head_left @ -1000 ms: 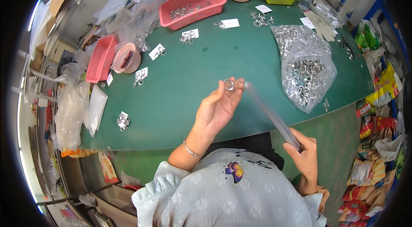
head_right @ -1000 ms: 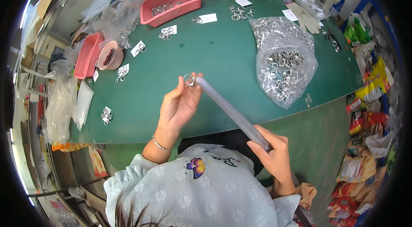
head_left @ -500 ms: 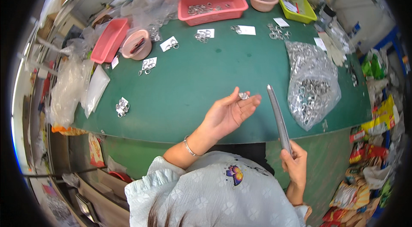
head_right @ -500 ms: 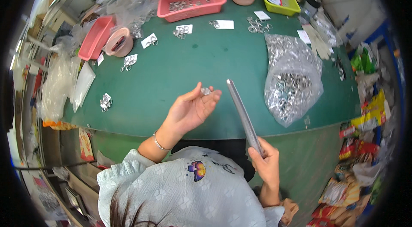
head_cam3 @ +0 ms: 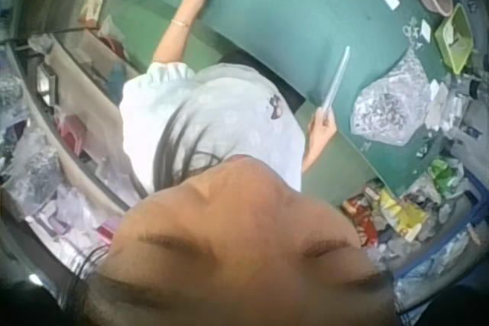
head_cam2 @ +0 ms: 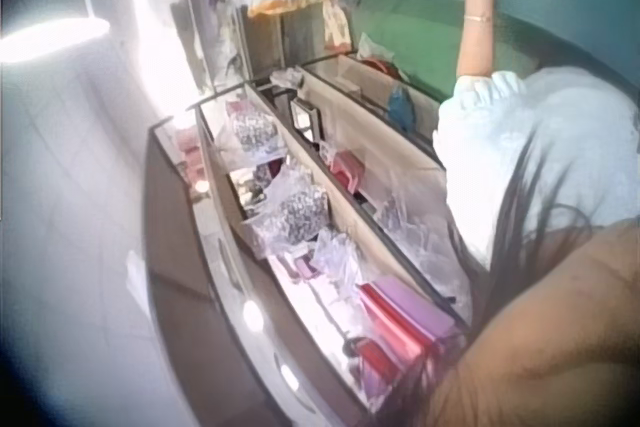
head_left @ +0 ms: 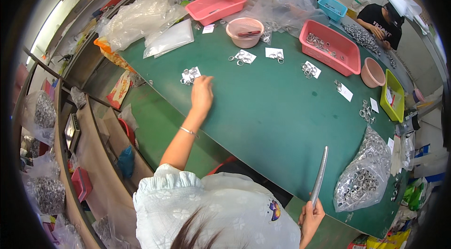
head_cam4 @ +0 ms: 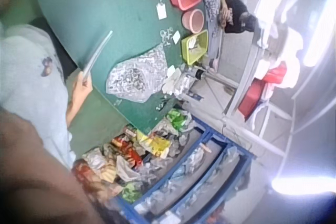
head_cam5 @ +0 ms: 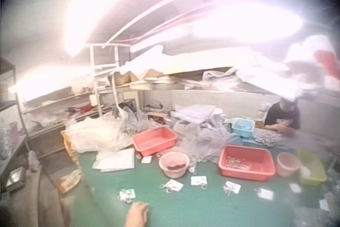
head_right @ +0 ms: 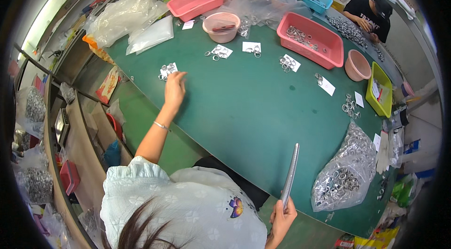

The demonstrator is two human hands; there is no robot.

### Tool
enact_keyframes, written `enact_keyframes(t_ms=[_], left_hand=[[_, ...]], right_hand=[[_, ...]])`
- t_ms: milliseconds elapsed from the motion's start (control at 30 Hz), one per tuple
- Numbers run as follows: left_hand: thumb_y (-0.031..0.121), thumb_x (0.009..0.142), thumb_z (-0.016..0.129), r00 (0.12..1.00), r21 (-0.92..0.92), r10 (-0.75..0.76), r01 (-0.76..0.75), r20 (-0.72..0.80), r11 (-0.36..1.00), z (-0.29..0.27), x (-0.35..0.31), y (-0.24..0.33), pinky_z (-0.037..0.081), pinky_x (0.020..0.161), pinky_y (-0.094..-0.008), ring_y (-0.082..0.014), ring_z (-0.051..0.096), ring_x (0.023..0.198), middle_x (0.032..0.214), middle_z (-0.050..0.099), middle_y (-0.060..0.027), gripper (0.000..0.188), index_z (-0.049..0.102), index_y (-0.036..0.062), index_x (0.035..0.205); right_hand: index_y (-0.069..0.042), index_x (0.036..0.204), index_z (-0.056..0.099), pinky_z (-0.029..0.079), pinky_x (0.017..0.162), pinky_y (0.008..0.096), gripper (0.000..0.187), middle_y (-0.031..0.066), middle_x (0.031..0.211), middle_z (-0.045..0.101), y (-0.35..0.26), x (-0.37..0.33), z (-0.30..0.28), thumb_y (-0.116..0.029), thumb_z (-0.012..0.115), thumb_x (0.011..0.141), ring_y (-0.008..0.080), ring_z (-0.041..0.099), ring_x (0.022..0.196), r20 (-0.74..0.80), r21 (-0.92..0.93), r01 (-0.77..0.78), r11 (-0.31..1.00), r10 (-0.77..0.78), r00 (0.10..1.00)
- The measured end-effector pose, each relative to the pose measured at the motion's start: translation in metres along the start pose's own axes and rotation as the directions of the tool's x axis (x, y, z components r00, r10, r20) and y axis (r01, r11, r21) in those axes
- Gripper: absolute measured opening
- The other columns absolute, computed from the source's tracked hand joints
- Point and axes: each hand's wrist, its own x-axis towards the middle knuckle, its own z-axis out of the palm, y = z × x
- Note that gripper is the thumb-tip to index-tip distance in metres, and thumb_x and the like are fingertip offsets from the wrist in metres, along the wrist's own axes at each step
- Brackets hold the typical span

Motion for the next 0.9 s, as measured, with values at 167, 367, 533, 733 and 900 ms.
enact_keyframes(t_ms=[167, 367, 533, 733, 900], left_hand=[[0.005, 0.077, 0.059, 0.994, 0.296, 0.051, -0.079, 0.101, 0.952, 0.027, 0.016, -0.059, 0.039, 0.085, -0.0441, -0.0289, 0.052, 0.103, 0.104, 0.059, -0.0101, 0.023, 0.066, 0.0103, 0.097], [0.005, 0.077, 0.059, 0.989, 0.265, 0.055, -0.090, 0.136, 0.960, 0.039, 0.007, -0.017, 0.027, 0.094, -0.0529, -0.0353, 0.037, 0.123, 0.135, 0.040, -0.0169, 0.032, 0.063, 0.0116, 0.108], [0.004, 0.081, 0.055, 0.826, -0.490, 0.522, -0.374, 0.210, 0.787, 0.038, -0.026, 0.166, 0.035, 0.094, -0.0438, -0.0348, 0.047, 0.110, 0.116, 0.052, -0.0170, 0.028, 0.058, 0.0065, 0.108], [0.004, 0.081, 0.060, 0.312, -0.991, 0.950, -0.119, 0.027, 0.067, 0.059, -0.142, 0.379, 0.045, 0.089, -0.0393, -0.0332, 0.055, 0.104, 0.116, 0.055, -0.0166, 0.031, 0.056, 0.0022, 0.111], [0.031, 0.080, 0.064, 0.216, -0.742, 0.939, -0.576, 0.267, 0.343, 0.105, -0.183, 0.462, 0.040, 0.090, -0.0448, -0.0341, 0.047, 0.111, 0.125, 0.047, -0.0185, 0.052, 0.049, 0.0030, 0.121]], right_hand=[[0.005, 0.113, 0.055, 0.023, 0.033, 0.0189, 0.030, -0.0043, 0.055, 0.041, -0.001, 0.002, 0.006, -0.011, 0.058, 0.088, 0.0012, 0.032, 0.038, 0.014, -0.028, 0.007, 1.000, -0.007, 1.000], [0.003, 0.113, 0.057, 0.024, 0.036, 0.0176, 0.033, -0.0067, 0.056, 0.042, 0.000, -0.004, -0.006, -0.015, 0.063, 0.086, 0.0003, 0.034, 0.042, -0.063, -0.018, 0.001, 1.000, -0.002, 0.998], [0.003, 0.115, 0.055, 0.025, 0.034, 0.0175, 0.033, -0.0048, 0.058, 0.044, 0.004, -0.019, -0.028, -0.016, 0.059, 0.089, 0.0009, 0.035, 0.038, -0.328, 0.170, 0.144, 0.975, -0.082, 0.941], [0.002, 0.119, 0.051, 0.025, 0.030, 0.0182, 0.033, -0.0022, 0.057, 0.042, 0.008, -0.039, -0.054, -0.018, 0.053, 0.092, 0.0024, 0.033, 0.034, -0.612, 0.252, 0.292, 0.923, -0.081, 0.787], [0.002, 0.120, 0.051, 0.025, 0.029, 0.0185, 0.035, -0.0015, 0.056, 0.042, 0.019, -0.055, -0.069, -0.021, 0.053, 0.093, 0.0031, 0.033, 0.033, -0.647, 0.237, 0.301, 0.924, -0.081, 0.758]])
